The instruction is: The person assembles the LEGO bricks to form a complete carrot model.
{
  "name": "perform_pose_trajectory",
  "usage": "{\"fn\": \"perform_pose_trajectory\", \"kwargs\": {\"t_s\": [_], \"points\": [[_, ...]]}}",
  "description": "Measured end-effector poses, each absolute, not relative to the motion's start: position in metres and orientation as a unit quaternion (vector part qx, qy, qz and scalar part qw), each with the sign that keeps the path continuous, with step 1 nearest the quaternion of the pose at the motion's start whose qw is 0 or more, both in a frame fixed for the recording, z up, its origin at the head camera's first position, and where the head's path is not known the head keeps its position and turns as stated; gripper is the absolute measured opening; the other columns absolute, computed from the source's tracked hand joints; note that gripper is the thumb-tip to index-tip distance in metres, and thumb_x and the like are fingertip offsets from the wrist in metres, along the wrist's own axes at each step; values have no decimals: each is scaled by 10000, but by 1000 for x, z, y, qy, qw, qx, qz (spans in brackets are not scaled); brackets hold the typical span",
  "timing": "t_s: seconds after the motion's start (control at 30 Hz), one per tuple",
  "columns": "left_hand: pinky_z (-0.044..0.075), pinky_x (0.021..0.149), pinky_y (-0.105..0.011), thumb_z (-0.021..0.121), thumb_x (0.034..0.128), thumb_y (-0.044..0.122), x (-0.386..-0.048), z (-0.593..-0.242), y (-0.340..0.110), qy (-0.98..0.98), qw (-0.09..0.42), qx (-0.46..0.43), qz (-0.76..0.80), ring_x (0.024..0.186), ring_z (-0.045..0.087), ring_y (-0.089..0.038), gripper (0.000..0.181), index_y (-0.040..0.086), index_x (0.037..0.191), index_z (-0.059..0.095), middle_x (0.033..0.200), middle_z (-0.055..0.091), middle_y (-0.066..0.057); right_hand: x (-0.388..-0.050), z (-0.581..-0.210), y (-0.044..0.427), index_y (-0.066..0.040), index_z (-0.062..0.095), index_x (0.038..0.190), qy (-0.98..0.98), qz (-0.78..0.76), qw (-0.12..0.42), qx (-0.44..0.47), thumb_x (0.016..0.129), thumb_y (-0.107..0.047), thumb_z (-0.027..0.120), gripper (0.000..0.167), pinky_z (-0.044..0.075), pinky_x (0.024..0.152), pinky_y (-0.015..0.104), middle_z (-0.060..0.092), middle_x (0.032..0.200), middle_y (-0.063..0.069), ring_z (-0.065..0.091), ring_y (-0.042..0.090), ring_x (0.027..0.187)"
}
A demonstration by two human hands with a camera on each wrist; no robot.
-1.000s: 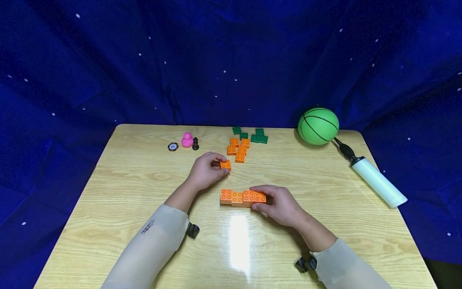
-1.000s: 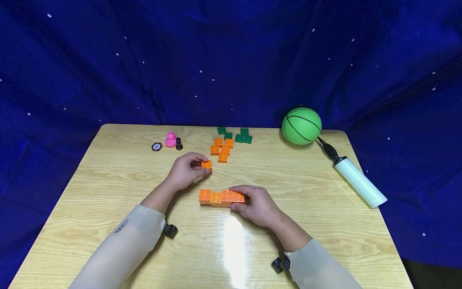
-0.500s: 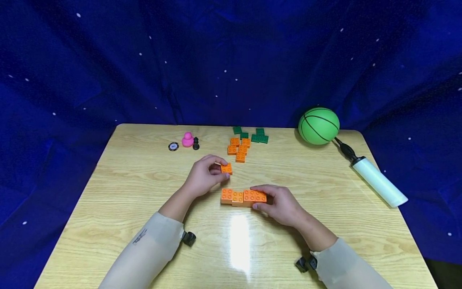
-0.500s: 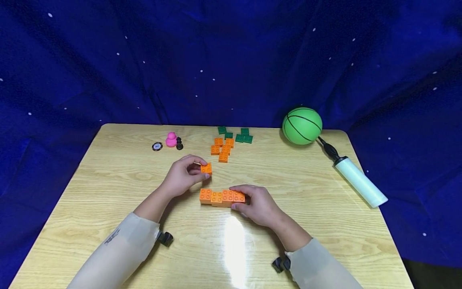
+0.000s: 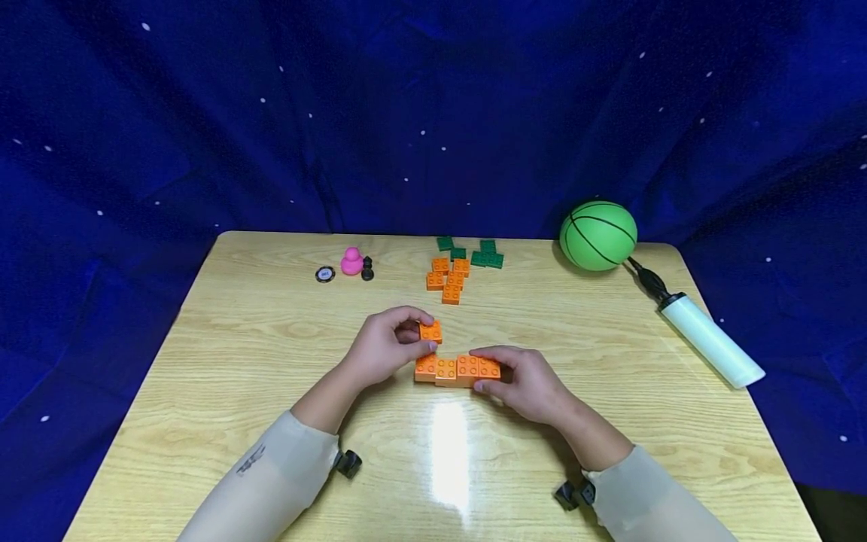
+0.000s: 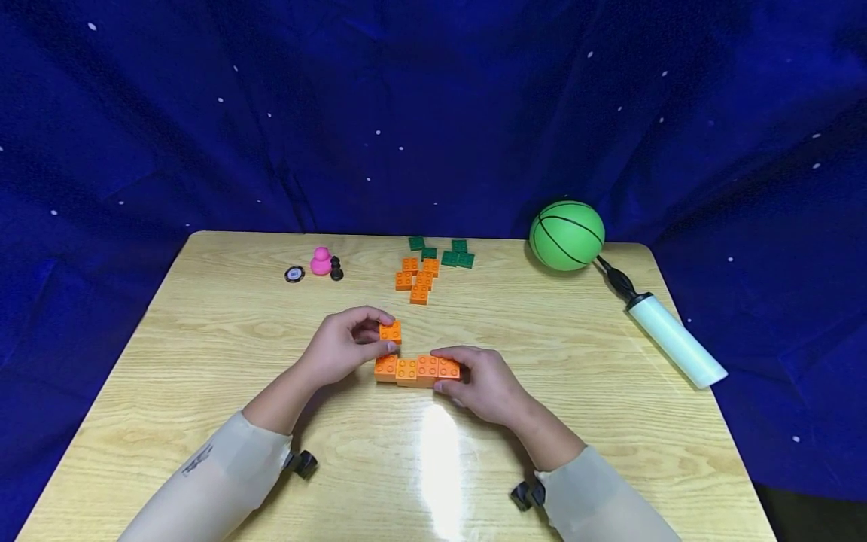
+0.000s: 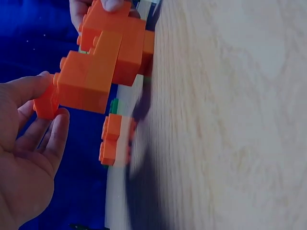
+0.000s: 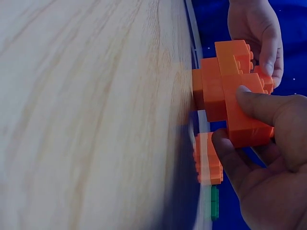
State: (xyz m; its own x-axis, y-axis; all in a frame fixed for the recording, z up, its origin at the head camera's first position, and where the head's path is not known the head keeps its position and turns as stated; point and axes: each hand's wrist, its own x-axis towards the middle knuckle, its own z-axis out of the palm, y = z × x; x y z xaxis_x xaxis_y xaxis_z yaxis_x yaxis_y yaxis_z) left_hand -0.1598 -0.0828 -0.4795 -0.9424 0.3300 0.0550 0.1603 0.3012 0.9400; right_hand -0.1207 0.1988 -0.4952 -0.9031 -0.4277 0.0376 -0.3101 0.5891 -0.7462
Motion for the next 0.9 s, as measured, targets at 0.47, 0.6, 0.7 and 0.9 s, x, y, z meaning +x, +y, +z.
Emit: {"fn": "perform_pose_trajectory", "kwargs": {"t_s": [0.47,0.6,0.7,0.9], "points": [[572,941,-329,862,870,146,-143,-477,-76,800,86,185,564,1087,665,-195,274,216,1114,759,1170,712,66,-121,-495,197,-200,716,1319,888,-405,74,-206,884,-205,854,456,518,1016,459,707,1290,-3,647,196,1203],[555,975,-366,867,873,199,-139,-481,-75,812,87,191,544,1120,659,-163,268,270,1107,758,1149,719,131,-121,-495,197,-197,716,1318,889,-403,75,-206,884,-199,854,456,526,998,447,709,1287,-2,652,187,1185],[546,984,-374,870,868,209,-137,-484,-74,815,86,200,537,1125,660,-131,272,280,1106,759,1131,726,154,-121,-494,197,-191,716,1319,889,-401,76,-206,882,-199,855,458,529,989,438,711,1283,-2,654,180,1175],[540,957,-356,882,854,212,-135,-489,-71,817,82,207,531,1080,662,-74,286,283,1102,759,1120,728,163,-121,-494,198,-189,716,1318,890,-400,76,-206,881,-200,856,459,531,978,433,713,1277,-6,656,172,1159]]}}
